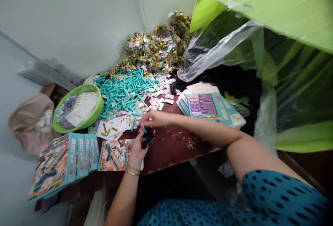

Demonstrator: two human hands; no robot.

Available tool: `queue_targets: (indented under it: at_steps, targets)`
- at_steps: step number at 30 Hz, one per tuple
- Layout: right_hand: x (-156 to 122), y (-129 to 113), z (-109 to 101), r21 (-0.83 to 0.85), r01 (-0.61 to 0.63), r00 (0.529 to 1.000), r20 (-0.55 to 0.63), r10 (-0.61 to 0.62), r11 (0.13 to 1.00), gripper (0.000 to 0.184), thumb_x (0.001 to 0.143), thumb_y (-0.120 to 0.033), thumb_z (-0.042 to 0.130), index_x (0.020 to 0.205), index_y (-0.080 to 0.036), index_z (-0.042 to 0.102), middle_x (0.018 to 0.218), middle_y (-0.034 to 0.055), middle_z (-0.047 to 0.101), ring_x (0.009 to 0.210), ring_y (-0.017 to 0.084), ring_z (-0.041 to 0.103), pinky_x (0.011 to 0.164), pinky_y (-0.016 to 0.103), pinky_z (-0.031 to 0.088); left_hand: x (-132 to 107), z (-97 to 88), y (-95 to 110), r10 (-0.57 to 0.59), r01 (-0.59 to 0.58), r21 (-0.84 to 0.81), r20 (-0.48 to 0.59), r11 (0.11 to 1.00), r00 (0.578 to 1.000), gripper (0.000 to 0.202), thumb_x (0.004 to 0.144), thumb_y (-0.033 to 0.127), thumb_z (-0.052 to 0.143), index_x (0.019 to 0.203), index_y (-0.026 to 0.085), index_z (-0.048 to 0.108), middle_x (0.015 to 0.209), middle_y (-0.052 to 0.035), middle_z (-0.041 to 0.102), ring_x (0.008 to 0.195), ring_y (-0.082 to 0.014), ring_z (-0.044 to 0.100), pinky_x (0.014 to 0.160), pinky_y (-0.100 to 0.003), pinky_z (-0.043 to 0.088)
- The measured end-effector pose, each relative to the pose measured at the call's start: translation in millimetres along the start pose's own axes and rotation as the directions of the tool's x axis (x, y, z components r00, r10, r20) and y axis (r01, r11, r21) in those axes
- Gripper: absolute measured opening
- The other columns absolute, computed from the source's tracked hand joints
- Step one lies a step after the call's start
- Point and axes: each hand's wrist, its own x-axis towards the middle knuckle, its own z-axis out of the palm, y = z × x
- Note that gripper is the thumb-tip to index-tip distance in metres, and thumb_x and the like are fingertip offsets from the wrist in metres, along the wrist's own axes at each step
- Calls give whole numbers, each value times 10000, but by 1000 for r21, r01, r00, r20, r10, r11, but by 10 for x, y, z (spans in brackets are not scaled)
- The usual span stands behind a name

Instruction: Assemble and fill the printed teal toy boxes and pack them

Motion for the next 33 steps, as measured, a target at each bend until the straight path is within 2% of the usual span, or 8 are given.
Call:
queue_targets:
  at_steps: [2,6,13,19,23,27,29,33]
  targets:
    - [254,627,-486,-102,-187,977,-125,174,977,369,1060,-291,431,1254,-165,718,1286,108,703,1127,210,639,1014,348,485,-95,-10,-105,-45,45,13,5,999,999,254,845,161,727,1098,174,706,1012,-57,796,884,-211,770,834,-320,614]
    - [636,1750,-1311,-296,-580,798,-391,458,759,325,966,-178,540,1220,-103,727,1539,219,478,1389,327,433,1139,491,362,-287,-72,-412,-200,198,61,30,978,979,376,767,183,818,1129,195,719,1108,-100,784,1003,-283,768,925,-394,606]
    - [753,2257,-1422,-303,-697,698,-494,518,650,332,925,-91,471,1117,-99,742,1354,244,633,1266,341,526,1102,639,340,-182,-228,-647,-211,210,72,-1,975,978,415,689,295,897,1061,197,743,988,-108,781,1013,-329,762,873,-420,617]
    - [17,1315,-1130,-228,-524,729,-619,294,821,448,970,-190,426,1364,-201,640,1217,130,711,1100,273,644,1008,430,483,-199,-36,-452,-231,228,54,58,972,971,405,838,416,806,1125,144,722,1005,-117,780,916,-278,770,835,-393,630]
    - [-824,96,-152,-159,-341,868,-432,246,926,462,1015,-288,423,1434,-355,606,1229,85,706,1128,275,641,995,445,535,-210,46,-513,-97,109,-70,152,992,984,465,867,484,768,1214,187,682,1169,-98,760,1030,-279,746,920,-453,608]
    - [-1482,-835,859,96,-181,973,-125,192,979,368,1007,-314,476,1273,-360,726,1126,96,747,1044,290,677,952,497,580,-287,15,-733,23,-22,-25,24,999,999,371,775,373,848,1029,131,729,1042,-96,787,1106,-269,719,1029,-401,538]
    - [-1644,-1002,1106,246,-263,916,-239,321,933,342,995,-374,523,1285,-382,706,1192,88,734,1131,300,664,1016,538,556,-395,-3,-840,66,-66,24,-13,998,998,328,747,321,852,985,129,734,968,-78,793,1080,-266,728,1038,-398,523]
    - [-1669,-1081,1234,678,-320,586,-407,701,661,511,870,-507,693,1346,-335,624,1371,83,661,1333,309,578,1122,544,492,-657,2,-1030,110,-112,55,41,992,993,305,779,332,811,1015,152,738,975,-63,791,1092,-268,719,1060,-419,502]
